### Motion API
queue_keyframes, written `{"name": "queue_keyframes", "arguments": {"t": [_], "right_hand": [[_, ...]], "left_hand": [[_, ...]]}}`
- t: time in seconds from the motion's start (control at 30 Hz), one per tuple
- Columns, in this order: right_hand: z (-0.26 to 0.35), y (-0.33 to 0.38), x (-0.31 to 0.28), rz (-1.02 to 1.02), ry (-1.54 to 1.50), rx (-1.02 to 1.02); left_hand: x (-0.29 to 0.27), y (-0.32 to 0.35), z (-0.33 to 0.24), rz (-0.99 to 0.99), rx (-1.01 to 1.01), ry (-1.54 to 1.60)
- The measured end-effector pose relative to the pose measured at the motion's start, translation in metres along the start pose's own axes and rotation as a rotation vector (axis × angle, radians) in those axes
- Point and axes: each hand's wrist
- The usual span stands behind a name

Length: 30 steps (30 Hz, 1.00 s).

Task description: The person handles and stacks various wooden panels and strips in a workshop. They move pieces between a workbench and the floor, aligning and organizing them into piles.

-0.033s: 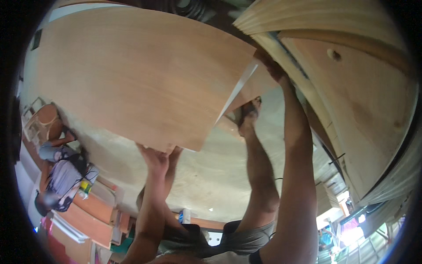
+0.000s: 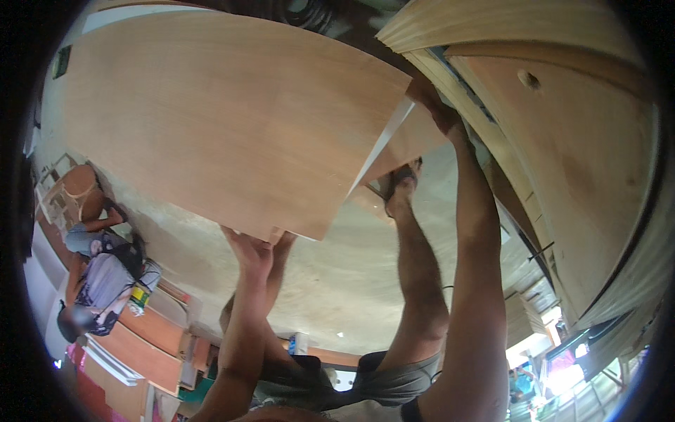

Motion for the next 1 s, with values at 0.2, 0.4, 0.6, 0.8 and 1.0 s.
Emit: {"name": "queue_keyframes", "arguments": {"t": [0.2,0.4,0.6,0.8,1.0], "right_hand": [[-0.062,0.098,0.049,-0.056,-0.061,0.350],[-0.073,0.120,0.060,-0.029,-0.179,0.428],[-0.136,0.126,0.023,0.144,-0.837,0.010],[-0.093,0.131,0.094,0.100,-0.689,0.249],[-0.223,0.200,0.137,-0.039,-0.882,0.160]], "left_hand": [[0.043,0.004,-0.013,-0.507,-0.083,-0.293],[0.029,0.017,-0.013,-0.468,-0.154,-0.319],[0.016,0.013,0.019,-0.450,-0.082,-0.377],[0.023,0.012,0.018,-0.505,0.190,-0.515],[-0.023,0.025,0.048,-0.560,0.044,-0.493]]}}
Point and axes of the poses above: each hand's wrist, its own y-axis away from the middle knuckle, its own x-axis out of the palm, z = x × y, and after that the axes turned 14 degrees about -y, right-handed
